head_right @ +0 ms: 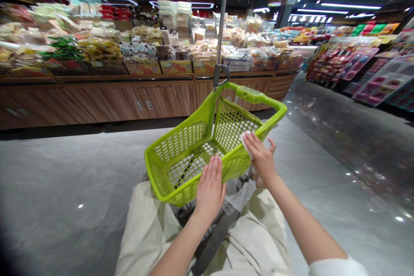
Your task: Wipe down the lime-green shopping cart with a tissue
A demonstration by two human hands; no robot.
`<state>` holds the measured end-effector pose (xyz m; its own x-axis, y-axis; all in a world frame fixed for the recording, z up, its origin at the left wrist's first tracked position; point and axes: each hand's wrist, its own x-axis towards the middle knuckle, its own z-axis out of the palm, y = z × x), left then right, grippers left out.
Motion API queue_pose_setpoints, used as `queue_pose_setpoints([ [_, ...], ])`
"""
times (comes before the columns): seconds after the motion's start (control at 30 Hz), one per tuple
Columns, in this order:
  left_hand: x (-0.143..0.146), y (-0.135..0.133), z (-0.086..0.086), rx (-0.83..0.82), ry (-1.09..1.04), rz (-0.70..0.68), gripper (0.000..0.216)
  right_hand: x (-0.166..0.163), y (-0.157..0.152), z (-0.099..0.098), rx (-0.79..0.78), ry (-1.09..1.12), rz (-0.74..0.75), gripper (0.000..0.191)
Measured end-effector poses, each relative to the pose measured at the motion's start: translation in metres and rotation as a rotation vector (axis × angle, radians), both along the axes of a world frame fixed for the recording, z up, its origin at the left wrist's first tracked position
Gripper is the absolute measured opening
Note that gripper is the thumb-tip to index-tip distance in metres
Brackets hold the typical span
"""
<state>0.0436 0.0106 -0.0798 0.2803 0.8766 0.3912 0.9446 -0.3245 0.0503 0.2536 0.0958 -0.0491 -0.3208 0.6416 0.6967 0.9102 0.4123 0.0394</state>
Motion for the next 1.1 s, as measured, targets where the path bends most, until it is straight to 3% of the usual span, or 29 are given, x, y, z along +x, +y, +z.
queue_pose_setpoints([
  [0.13,0.001,0.0,0.0,0.017,0.011,0.001,0.081,-0.049,-0.028,-0.02,-0.102,0.013,0.127,0.071],
  [0.23,-0.001,0.0,0.0,0.031,0.019,0.002,0.08,-0.061,-0.037,-0.024,-0.126,0.027,0.152,0.072],
  [0.4,-0.003,0.0,0.0,0.03,0.015,-0.003,0.078,-0.024,-0.02,-0.007,-0.121,-0.103,0.241,0.066],
  [0.53,-0.002,0.0,-0.001,0.023,0.007,-0.007,0.079,0.026,0.012,0.015,-0.004,-0.095,0.094,0.066],
  [0.6,-0.002,0.001,-0.002,0.021,0.002,-0.006,0.079,0.036,0.022,0.017,0.026,-0.06,0.042,0.065],
  [0.7,0.0,0.001,-0.003,0.02,-0.006,0.001,0.079,0.018,0.017,0.006,0.002,-0.03,0.053,0.067],
  [0.9,-0.001,0.0,-0.002,0.037,0.002,-0.003,0.082,-0.048,-0.024,-0.021,-0.095,-0.111,0.312,0.076],
  [1.0,-0.003,0.0,-0.001,0.032,0.003,-0.006,0.081,-0.036,-0.02,-0.014,-0.113,-0.132,0.363,0.074],
  [1.1,-0.004,-0.001,-0.001,0.021,-0.002,-0.011,0.079,0.005,0.002,0.003,-0.061,-0.111,0.277,0.071],
])
